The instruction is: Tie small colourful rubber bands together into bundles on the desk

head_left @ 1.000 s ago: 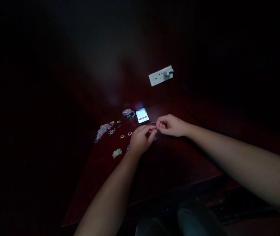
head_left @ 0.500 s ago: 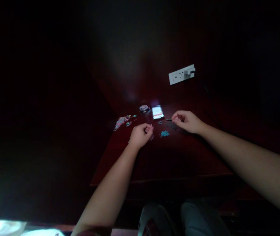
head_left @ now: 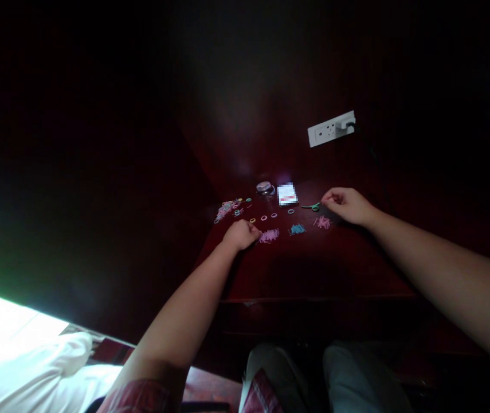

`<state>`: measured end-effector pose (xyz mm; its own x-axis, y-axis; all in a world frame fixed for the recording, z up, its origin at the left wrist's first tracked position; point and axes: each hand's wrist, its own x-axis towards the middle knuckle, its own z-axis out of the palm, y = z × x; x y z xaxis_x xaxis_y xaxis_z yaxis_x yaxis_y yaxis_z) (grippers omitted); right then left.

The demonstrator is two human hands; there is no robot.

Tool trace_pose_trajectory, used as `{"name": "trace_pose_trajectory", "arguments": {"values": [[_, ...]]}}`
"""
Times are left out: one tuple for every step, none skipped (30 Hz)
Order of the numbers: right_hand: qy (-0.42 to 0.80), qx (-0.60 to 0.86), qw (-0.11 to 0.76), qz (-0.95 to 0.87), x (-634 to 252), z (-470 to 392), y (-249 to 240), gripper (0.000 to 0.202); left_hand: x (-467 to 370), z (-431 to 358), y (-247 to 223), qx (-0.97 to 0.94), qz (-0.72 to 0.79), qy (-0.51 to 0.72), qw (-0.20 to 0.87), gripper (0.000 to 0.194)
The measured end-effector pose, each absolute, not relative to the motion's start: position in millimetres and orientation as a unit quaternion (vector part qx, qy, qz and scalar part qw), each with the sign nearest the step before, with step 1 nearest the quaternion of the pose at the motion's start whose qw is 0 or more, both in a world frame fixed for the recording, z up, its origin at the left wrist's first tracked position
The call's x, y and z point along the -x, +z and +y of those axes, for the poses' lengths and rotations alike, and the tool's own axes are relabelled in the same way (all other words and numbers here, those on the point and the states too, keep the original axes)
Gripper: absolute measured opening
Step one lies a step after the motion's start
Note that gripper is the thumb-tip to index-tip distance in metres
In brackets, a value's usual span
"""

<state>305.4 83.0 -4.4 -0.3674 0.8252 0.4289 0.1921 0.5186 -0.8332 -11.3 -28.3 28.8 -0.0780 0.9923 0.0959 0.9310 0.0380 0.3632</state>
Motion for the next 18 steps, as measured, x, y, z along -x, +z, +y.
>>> {"name": "trace_pose_trajectory", "arguments": {"values": [[0.353,0.340,0.450,-0.747,-306.3,83.4,-4.3,0.020,17.6,-27.1,31.3,-0.668,0.719,0.169,0.086,0.022],[0.353,0.339,0.450,-0.747,-307.1,84.0,-4.4,0.021,26.3,-26.1,34.3,-0.662,0.725,0.171,0.080,0.028],[0.354,0.339,0.449,-0.747,-307.8,84.8,-4.8,0.022,37.0,-25.3,37.3,-0.654,0.733,0.176,0.072,0.032],[0.355,0.338,0.446,-0.749,-308.3,85.8,-5.5,0.023,49.2,-24.9,39.6,-0.643,0.741,0.182,0.062,0.035],[0.357,0.338,0.442,-0.750,-308.5,87.1,-6.5,0.025,61.8,-25.0,40.8,-0.631,0.750,0.189,0.050,0.035],[0.357,0.336,0.439,-0.753,-308.5,88.7,-7.9,0.027,74.1,-25.3,40.1,-0.619,0.759,0.195,0.039,0.034],[0.355,0.332,0.437,-0.757,-308.2,90.5,-9.4,0.028,85.3,-25.9,37.2,-0.608,0.767,0.200,0.028,0.031],[0.358,0.324,0.433,-0.762,-307.9,92.2,-11.0,0.030,94.8,-26.6,32.1,-0.600,0.774,0.204,0.017,0.026],[0.359,0.320,0.431,-0.763,-307.6,93.8,-12.4,0.031,102.1,-27.0,25.0,-0.596,0.775,0.208,0.007,0.021],[0.361,0.320,0.426,-0.766,-307.3,95.1,-13.4,0.031,107.2,-26.9,16.5,-0.597,0.774,0.213,-0.002,0.019],[0.361,0.321,0.422,-0.767,-307.2,95.9,-14.1,0.031,110.2,-25.9,7.2,-0.598,0.770,0.223,-0.013,0.020],[0.360,0.325,0.419,-0.767,-307.3,96.3,-14.4,0.031,111.5,-23.9,-2.0,-0.600,0.765,0.235,-0.026,0.024],[0.358,0.329,0.417,-0.768,-307.6,96.2,-14.3,0.031,111.4,-20.7,-10.3,-0.601,0.760,0.245,-0.038,0.026],[0.356,0.333,0.416,-0.768,-307.9,95.8,-13.9,0.030,110.7,-16.2,-17.3,-0.606,0.753,0.253,-0.045,0.027],[0.355,0.337,0.413,-0.768,-308.3,95.1,-13.3,0.030,109.7,-10.5,-22.6,-0.614,0.745,0.258,-0.049,0.027],[0.354,0.340,0.411,-0.768,-308.7,94.4,-12.7,0.031,109.0,-3.8,-26.3,-0.622,0.737,0.261,-0.051,0.026],[0.352,0.343,0.409,-0.769,-309.0,93.6,-12.1,0.032,108.8,3.6,-28.7,-0.630,0.729,0.262,-0.051,0.026],[0.350,0.345,0.406,-0.770,-309.2,93.1,-11.5,0.033,109.4,11.2,-30.0,-0.635,0.725,0.263,-0.050,0.025]]}}
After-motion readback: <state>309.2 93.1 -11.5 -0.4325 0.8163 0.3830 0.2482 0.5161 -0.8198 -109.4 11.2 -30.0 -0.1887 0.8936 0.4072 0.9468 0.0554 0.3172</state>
